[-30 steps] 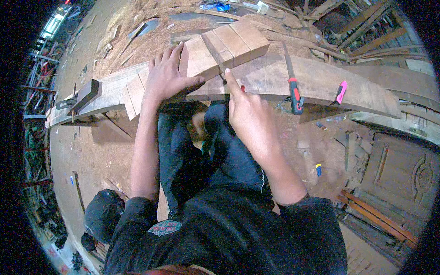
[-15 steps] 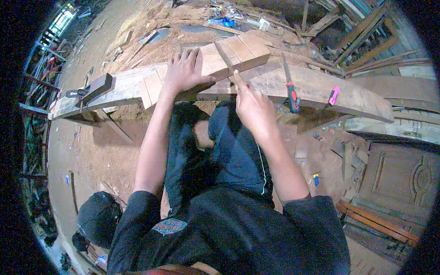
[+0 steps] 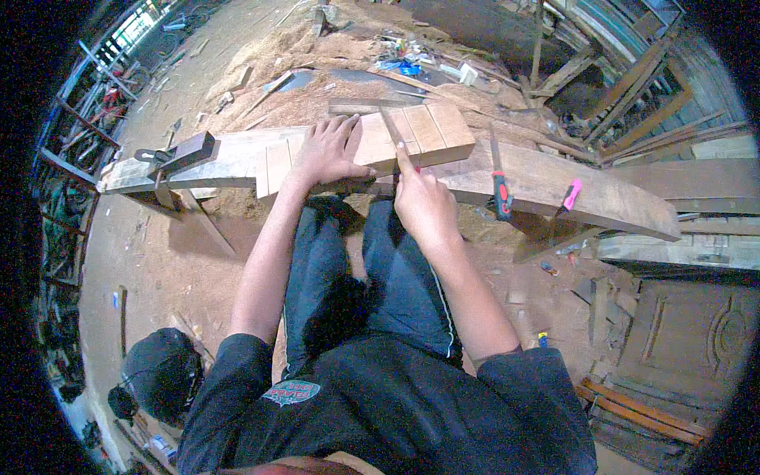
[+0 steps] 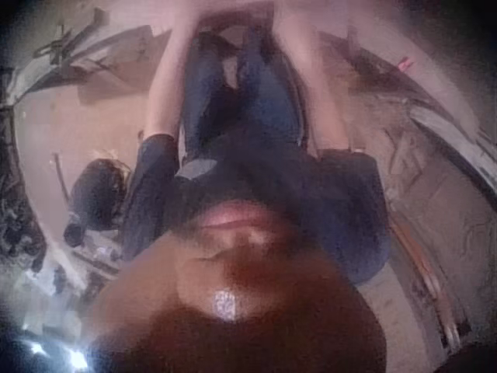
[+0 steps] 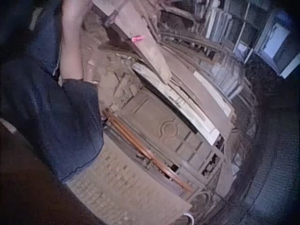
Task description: The person saws a wooden plank positioned on a low workbench and then uses a hand-held file to smooth the edges of the cut.
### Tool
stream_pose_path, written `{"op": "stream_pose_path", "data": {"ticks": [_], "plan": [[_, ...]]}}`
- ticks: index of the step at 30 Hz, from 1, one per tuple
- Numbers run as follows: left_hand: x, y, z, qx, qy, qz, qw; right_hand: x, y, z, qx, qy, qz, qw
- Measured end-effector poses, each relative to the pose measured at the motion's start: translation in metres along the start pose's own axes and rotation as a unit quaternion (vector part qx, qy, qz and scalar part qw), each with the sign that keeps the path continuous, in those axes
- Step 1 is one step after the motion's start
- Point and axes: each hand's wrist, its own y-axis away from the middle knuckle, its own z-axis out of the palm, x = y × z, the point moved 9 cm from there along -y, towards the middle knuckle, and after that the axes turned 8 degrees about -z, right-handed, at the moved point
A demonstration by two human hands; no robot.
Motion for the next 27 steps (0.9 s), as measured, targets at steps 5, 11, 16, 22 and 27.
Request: {"op": "stream_pose_path", "data": {"ticks": [5, 11, 16, 22, 27], "plan": [[-0.003, 0.000, 0.001, 0.008, -0.044, -0.006, 0.999, 0.000, -0.016, 0.005, -0.020, -0.026, 0.019, 0.999], [0.008, -0.005, -0.004, -0.005, 0.009, -0.019, 1.000, 0.009, -0.048, 0.015, 0.008, -0.021, -0.010, 1.000], [0.006, 0.000, -0.008, 0.004, 0.007, -0.028, 1.000, 0.002, -0.012, 0.008, -0.029, -0.035, 0.007, 0.999], [0.007, 0.000, -0.008, -0.013, 0.012, -0.024, 1.000, 0.000, -0.045, 0.007, 0.011, -0.029, 0.032, 0.999], [0.005, -0.001, -0.010, -0.036, 0.043, -0.033, 0.998, 0.001, -0.016, 0.008, -0.014, -0.019, 0.044, 0.999]]}}
